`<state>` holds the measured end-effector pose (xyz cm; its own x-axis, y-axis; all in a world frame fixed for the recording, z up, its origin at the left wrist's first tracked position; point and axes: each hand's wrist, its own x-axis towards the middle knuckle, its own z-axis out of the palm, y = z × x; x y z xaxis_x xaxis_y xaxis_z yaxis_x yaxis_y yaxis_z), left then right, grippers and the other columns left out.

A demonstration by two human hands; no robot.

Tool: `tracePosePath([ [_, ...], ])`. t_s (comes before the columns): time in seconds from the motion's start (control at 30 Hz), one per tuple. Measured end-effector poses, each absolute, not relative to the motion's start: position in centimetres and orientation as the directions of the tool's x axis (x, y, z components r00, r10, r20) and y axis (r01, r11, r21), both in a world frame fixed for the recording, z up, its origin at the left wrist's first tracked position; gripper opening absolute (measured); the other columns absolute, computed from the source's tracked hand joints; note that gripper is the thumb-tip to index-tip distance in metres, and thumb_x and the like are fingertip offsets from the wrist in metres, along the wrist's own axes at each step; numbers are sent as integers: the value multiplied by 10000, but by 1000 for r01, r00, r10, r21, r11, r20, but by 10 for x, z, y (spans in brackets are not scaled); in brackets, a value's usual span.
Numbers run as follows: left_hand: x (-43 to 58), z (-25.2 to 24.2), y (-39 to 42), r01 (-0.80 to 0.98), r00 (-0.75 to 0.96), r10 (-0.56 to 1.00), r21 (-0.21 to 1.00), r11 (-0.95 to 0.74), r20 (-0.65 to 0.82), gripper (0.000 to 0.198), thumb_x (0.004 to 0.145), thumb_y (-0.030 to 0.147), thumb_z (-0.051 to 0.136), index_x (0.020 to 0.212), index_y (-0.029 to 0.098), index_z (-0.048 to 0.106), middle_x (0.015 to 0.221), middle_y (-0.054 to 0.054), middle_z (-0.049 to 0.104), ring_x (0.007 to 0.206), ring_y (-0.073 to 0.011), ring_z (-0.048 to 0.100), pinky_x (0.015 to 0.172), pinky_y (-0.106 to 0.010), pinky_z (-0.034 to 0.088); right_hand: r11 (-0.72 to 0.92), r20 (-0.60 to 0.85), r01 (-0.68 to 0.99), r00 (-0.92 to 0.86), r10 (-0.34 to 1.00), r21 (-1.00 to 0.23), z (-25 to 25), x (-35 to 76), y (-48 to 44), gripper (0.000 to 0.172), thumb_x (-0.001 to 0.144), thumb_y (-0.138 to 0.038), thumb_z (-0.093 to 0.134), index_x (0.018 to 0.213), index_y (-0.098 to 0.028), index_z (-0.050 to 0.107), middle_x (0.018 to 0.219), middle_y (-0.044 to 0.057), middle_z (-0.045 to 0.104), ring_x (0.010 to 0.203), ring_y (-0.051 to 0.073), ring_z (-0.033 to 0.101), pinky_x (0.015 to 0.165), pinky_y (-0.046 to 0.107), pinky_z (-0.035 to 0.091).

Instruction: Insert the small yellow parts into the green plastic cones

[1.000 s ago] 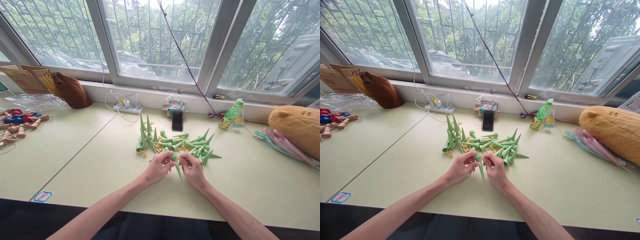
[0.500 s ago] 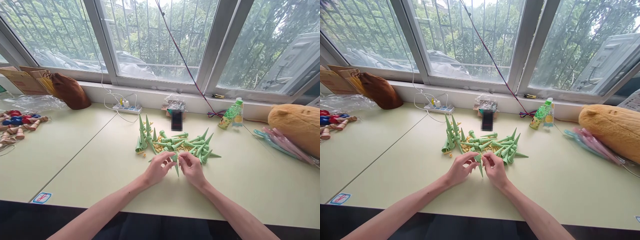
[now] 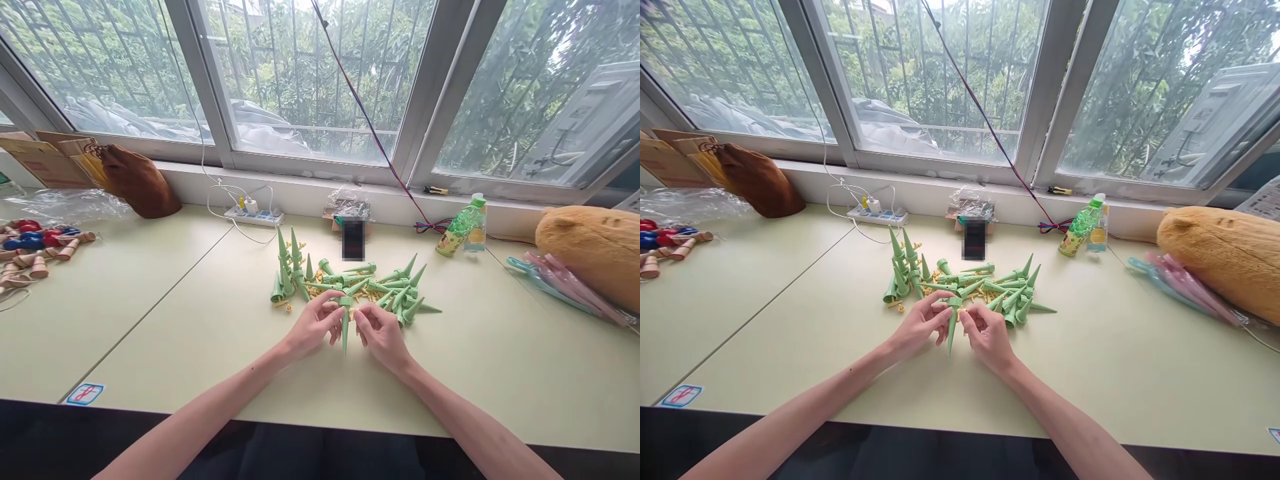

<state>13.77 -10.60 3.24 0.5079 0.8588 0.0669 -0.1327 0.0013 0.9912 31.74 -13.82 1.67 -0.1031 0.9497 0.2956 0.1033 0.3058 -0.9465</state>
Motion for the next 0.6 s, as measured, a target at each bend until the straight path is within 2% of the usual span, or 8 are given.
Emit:
tracePosePath([
  [0.23,137,30,-106,-82,556,831,995,53,1,404,916,463,600,1207,198,510,700,12,620,448,-93,550,416,-198,448,284,264,147,-142,954,-947,17,318,-140,305,958,-376,550,715,-192,528,519,-52,477,428,91,425,433,227,339],
  [0.6,137,31,-108,-80,598,801,992,94,-28,414,925,470,587,1224,194,512,605,43,559,418,-85,499,349,-164,392,294,271,181,-144,952,-938,20,317,-141,289,924,-350,572,689,-188,526,531,-47,449,446,97,410,429,233,324],
])
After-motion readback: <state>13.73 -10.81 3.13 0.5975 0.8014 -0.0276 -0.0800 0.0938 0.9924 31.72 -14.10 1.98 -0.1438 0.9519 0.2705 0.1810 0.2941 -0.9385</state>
